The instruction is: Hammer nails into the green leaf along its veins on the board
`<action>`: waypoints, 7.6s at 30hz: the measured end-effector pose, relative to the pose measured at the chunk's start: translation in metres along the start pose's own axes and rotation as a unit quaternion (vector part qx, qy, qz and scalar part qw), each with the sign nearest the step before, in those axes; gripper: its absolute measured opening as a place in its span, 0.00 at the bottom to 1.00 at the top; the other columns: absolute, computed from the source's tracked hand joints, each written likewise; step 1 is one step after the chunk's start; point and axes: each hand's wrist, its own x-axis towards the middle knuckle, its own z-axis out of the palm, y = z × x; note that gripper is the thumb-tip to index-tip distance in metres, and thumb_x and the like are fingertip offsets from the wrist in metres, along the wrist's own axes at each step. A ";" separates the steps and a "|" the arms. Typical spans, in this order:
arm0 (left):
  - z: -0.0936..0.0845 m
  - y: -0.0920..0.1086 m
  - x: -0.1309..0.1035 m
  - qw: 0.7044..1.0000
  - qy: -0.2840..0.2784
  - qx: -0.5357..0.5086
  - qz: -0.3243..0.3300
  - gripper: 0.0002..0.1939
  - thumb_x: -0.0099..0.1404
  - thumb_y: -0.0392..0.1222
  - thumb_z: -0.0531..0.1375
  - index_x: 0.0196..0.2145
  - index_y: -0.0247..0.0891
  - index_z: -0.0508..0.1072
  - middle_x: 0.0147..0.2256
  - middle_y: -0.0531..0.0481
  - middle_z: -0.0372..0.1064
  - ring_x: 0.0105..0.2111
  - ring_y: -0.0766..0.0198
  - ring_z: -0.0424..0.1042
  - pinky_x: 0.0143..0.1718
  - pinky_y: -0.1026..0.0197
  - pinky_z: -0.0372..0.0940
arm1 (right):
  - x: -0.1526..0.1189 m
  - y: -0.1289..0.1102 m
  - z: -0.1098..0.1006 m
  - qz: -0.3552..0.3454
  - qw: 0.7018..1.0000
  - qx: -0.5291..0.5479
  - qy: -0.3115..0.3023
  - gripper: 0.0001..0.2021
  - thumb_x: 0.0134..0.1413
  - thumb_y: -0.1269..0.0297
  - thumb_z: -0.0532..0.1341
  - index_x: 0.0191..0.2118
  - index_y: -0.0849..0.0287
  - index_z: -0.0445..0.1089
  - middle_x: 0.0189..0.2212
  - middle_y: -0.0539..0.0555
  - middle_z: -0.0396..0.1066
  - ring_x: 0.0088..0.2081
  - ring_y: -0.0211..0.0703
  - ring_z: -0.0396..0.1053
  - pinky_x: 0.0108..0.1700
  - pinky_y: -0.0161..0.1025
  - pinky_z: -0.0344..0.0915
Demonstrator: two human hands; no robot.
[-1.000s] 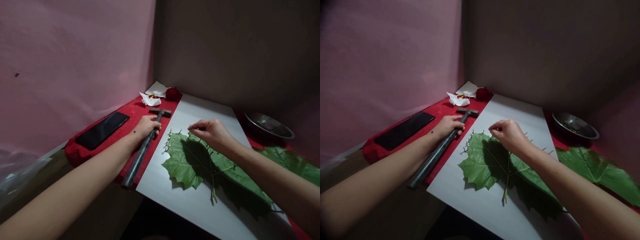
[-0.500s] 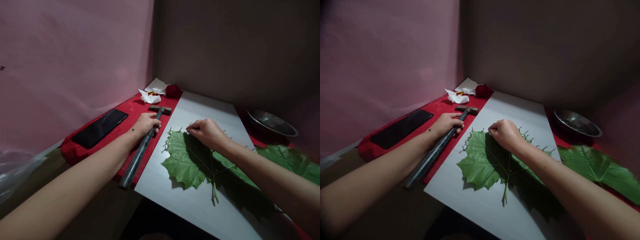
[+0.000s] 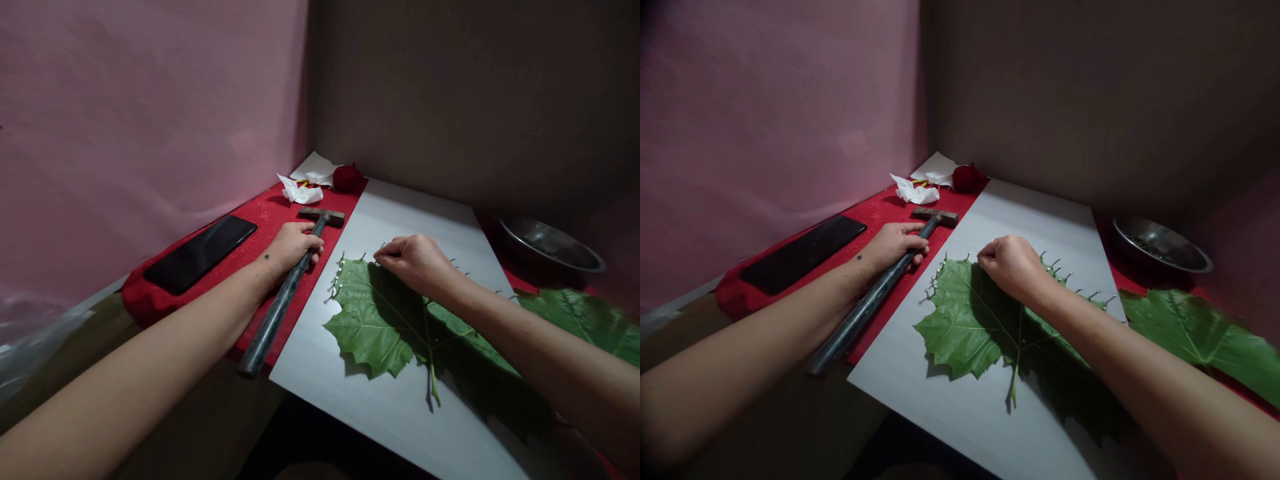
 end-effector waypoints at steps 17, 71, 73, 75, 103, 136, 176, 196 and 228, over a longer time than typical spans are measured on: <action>0.000 -0.002 0.001 1.000 0.002 -0.006 -0.007 0.06 0.50 0.30 0.58 0.30 0.34 0.69 0.19 0.51 0.68 0.12 0.70 0.62 0.12 0.67 0.54 | -0.001 -0.004 0.000 -0.017 1.000 -0.020 -0.004 0.11 0.47 0.69 0.57 0.30 0.59 0.78 0.27 0.56 0.76 0.30 0.41 0.71 0.33 0.35 0.62; 0.003 0.042 -0.085 0.953 -0.047 0.248 0.166 0.29 0.53 0.31 0.60 0.53 0.48 0.70 0.31 0.56 0.73 0.31 0.65 0.72 0.29 0.69 0.65 | 0.004 -0.001 0.004 0.069 0.997 0.029 -0.014 0.09 0.45 0.66 0.60 0.29 0.57 0.79 0.19 0.52 0.72 0.22 0.36 0.65 0.23 0.33 0.56; 0.003 0.042 -0.088 0.932 -0.060 0.303 0.189 0.30 0.54 0.30 0.59 0.54 0.48 0.69 0.30 0.55 0.73 0.34 0.62 0.73 0.33 0.68 0.66 | 0.004 -0.002 0.003 0.073 0.997 0.034 -0.015 0.08 0.44 0.66 0.61 0.29 0.58 0.79 0.19 0.52 0.72 0.23 0.37 0.65 0.23 0.33 0.55; 0.003 0.042 -0.091 0.920 -0.066 0.326 0.206 0.30 0.55 0.30 0.59 0.55 0.48 0.68 0.31 0.55 0.74 0.36 0.61 0.73 0.37 0.67 0.66 | 0.004 -0.003 0.002 0.076 0.996 0.039 -0.017 0.08 0.44 0.66 0.61 0.29 0.58 0.79 0.19 0.52 0.72 0.23 0.37 0.66 0.23 0.32 0.55; 0.010 0.054 -0.099 0.870 -0.067 0.394 0.289 0.28 0.59 0.34 0.58 0.58 0.45 0.63 0.47 0.52 0.73 0.45 0.60 0.72 0.45 0.64 0.66 | 0.001 -0.003 -0.001 0.070 0.995 0.064 -0.036 0.11 0.46 0.68 0.59 0.34 0.60 0.79 0.22 0.54 0.74 0.24 0.38 0.68 0.24 0.34 0.56; 0.000 0.050 -0.107 0.872 -0.033 0.390 0.295 0.26 0.59 0.34 0.59 0.56 0.43 0.66 0.48 0.54 0.73 0.42 0.66 0.74 0.42 0.70 0.66 | -0.014 0.009 -0.026 -0.019 0.997 0.065 0.023 0.13 0.48 0.66 0.56 0.35 0.60 0.78 0.29 0.55 0.74 0.28 0.40 0.67 0.30 0.38 0.59; 0.016 0.051 -0.102 0.918 -0.089 0.334 0.193 0.28 0.57 0.30 0.54 0.56 0.43 0.66 0.35 0.53 0.74 0.39 0.59 0.73 0.40 0.60 0.68 | -0.027 0.016 0.001 -0.150 0.984 -0.071 -0.062 0.17 0.57 0.61 0.53 0.51 0.51 0.71 0.52 0.55 0.66 0.50 0.59 0.54 0.46 0.55 0.54; 0.016 0.063 -0.108 0.898 -0.067 0.379 0.214 0.27 0.59 0.34 0.56 0.57 0.46 0.65 0.41 0.55 0.74 0.38 0.61 0.72 0.38 0.63 0.67 | -0.026 0.018 0.001 -0.159 0.985 -0.041 -0.044 0.17 0.54 0.61 0.55 0.49 0.50 0.73 0.49 0.56 0.69 0.48 0.58 0.56 0.45 0.54 0.55; 0.020 0.064 -0.107 0.835 -0.081 0.479 0.260 0.26 0.59 0.35 0.55 0.56 0.37 0.65 0.45 0.47 0.74 0.42 0.59 0.74 0.42 0.60 0.67 | -0.025 0.014 0.000 -0.121 0.989 -0.045 -0.066 0.18 0.54 0.61 0.57 0.50 0.51 0.72 0.51 0.53 0.68 0.49 0.58 0.55 0.47 0.52 0.52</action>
